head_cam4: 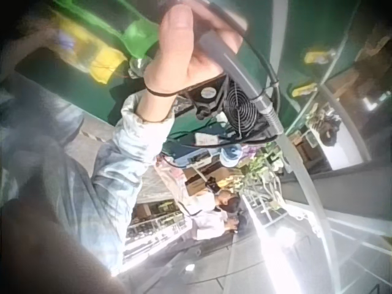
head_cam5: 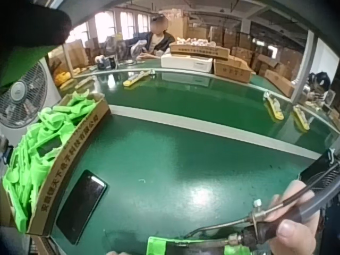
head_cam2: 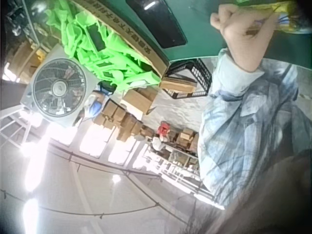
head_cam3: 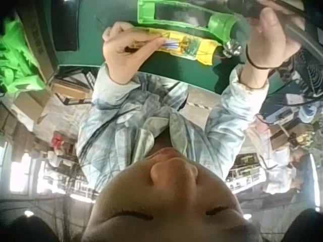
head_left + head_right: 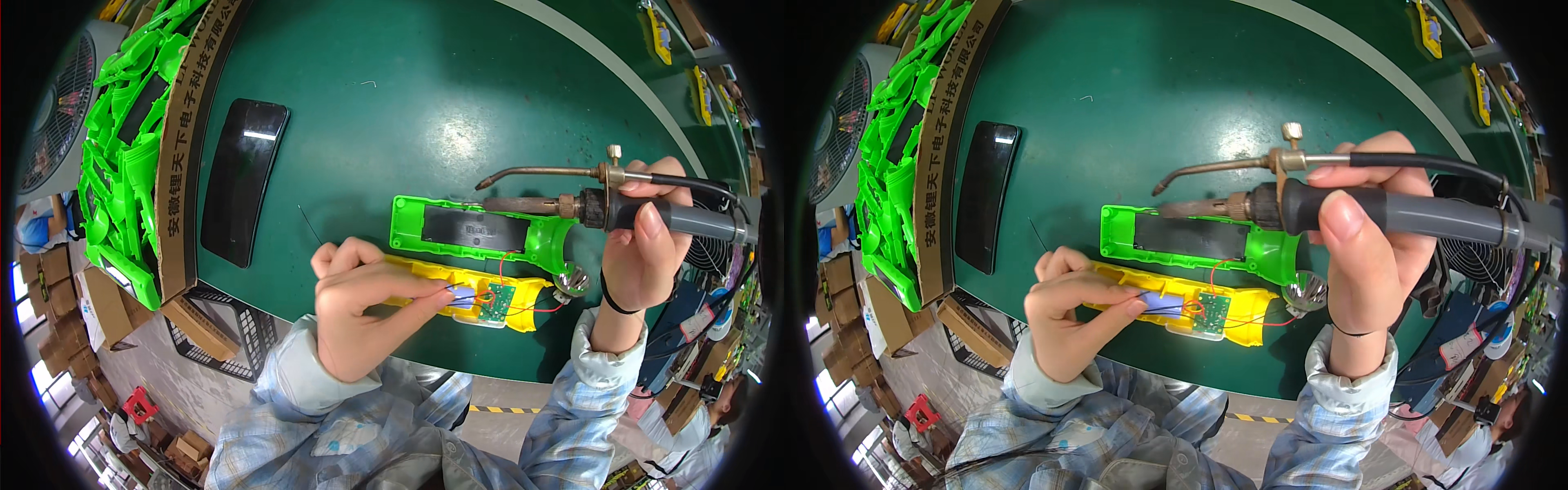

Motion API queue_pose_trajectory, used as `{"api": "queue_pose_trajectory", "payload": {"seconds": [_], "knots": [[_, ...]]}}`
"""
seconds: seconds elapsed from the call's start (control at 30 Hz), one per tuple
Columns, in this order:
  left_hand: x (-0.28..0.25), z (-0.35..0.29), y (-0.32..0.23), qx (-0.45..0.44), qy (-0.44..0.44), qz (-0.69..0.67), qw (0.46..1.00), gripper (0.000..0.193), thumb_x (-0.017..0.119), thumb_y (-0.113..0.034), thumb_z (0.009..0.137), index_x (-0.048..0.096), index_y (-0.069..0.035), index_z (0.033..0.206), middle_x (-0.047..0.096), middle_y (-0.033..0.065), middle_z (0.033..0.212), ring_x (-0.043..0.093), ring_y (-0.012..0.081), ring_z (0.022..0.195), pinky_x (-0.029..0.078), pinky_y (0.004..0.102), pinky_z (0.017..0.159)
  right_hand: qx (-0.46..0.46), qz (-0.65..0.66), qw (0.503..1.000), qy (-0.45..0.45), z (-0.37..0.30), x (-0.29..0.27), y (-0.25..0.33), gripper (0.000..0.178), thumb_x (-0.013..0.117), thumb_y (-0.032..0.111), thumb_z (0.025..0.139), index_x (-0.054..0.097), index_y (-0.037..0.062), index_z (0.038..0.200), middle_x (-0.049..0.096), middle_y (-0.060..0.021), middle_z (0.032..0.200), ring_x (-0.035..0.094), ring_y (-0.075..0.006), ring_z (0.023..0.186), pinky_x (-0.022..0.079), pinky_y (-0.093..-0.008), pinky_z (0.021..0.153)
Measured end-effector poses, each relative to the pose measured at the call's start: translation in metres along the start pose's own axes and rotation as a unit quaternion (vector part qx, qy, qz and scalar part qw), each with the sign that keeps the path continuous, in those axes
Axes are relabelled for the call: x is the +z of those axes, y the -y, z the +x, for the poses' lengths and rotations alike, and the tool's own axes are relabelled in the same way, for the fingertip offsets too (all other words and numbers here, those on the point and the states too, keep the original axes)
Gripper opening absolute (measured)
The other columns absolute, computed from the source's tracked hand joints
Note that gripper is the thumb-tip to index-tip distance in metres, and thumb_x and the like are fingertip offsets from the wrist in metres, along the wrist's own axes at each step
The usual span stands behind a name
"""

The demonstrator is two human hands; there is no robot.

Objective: The person places an assembled flashlight on the upper conveyor, retrieves flashlight parts from a box, and solders the wires to the circuit boards and internal components using a soldering iron.

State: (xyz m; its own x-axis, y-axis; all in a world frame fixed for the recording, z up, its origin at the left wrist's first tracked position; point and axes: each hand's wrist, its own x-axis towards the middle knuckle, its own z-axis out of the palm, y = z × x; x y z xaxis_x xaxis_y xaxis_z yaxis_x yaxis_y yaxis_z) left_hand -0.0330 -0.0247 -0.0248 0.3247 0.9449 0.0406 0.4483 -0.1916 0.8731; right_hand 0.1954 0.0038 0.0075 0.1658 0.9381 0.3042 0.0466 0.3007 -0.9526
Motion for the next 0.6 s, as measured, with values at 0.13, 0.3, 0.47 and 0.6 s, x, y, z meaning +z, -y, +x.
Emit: {"api": "queue_pose_trajectory", "payload": {"seconds": [0.13, 0.3, 0.47, 0.6], "knots": [[-0.004, 0.004, -0.002, -0.037, -0.026, 0.055, 0.997, 0.009, 0.071, -0.014, 0.060, 0.066, -0.012, 0.067, 0.059, -0.0064, 0.060, 0.041, 0.0093, 0.063, 0.022, 0.0292, 0.068, -0.005, 0.004, 1.000, 0.018, 0.008, 0.009, -0.004, 0.028, 0.058, 0.021, 0.069, 0.052, -0.0041, 0.078, 0.044, -0.0047, 0.074, 0.040, -0.0092, 0.055, 0.032, -0.0208, 0.049], [0.003, 0.007, -0.006, -0.043, -0.043, 0.136, 0.989, 0.009, 0.070, -0.012, 0.061, 0.066, -0.011, 0.069, 0.057, -0.0058, 0.058, 0.042, 0.0103, 0.062, 0.021, 0.0307, 0.068, 0.052, -0.027, 0.998, 0.007, 0.004, 0.005, -0.013, 0.030, 0.058, 0.023, 0.069, 0.053, -0.0043, 0.079, 0.045, -0.0051, 0.076, 0.042, -0.0087, 0.057, 0.033, -0.0200, 0.050], [0.009, 0.010, -0.005, -0.023, -0.080, 0.164, 0.983, 0.014, 0.070, -0.006, 0.060, 0.065, -0.008, 0.072, 0.057, -0.0037, 0.059, 0.040, 0.0107, 0.058, 0.025, 0.0270, 0.068, 0.043, -0.026, 0.999, 0.006, 0.007, 0.001, -0.021, 0.029, 0.058, 0.022, 0.068, 0.052, -0.0048, 0.079, 0.044, -0.0051, 0.076, 0.042, -0.0092, 0.055, 0.033, -0.0193, 0.049], [0.013, 0.011, 0.003, -0.020, -0.106, 0.128, 0.986, 0.013, 0.071, -0.008, 0.057, 0.065, -0.012, 0.068, 0.055, -0.0070, 0.056, 0.042, 0.0101, 0.059, 0.021, 0.0283, 0.066, 0.035, -0.024, 0.999, 0.017, 0.008, -0.003, -0.023, 0.030, 0.056, 0.022, 0.069, 0.051, -0.0055, 0.080, 0.043, -0.0060, 0.077, 0.041, -0.0094, 0.056, 0.032, -0.0194, 0.049]]}}
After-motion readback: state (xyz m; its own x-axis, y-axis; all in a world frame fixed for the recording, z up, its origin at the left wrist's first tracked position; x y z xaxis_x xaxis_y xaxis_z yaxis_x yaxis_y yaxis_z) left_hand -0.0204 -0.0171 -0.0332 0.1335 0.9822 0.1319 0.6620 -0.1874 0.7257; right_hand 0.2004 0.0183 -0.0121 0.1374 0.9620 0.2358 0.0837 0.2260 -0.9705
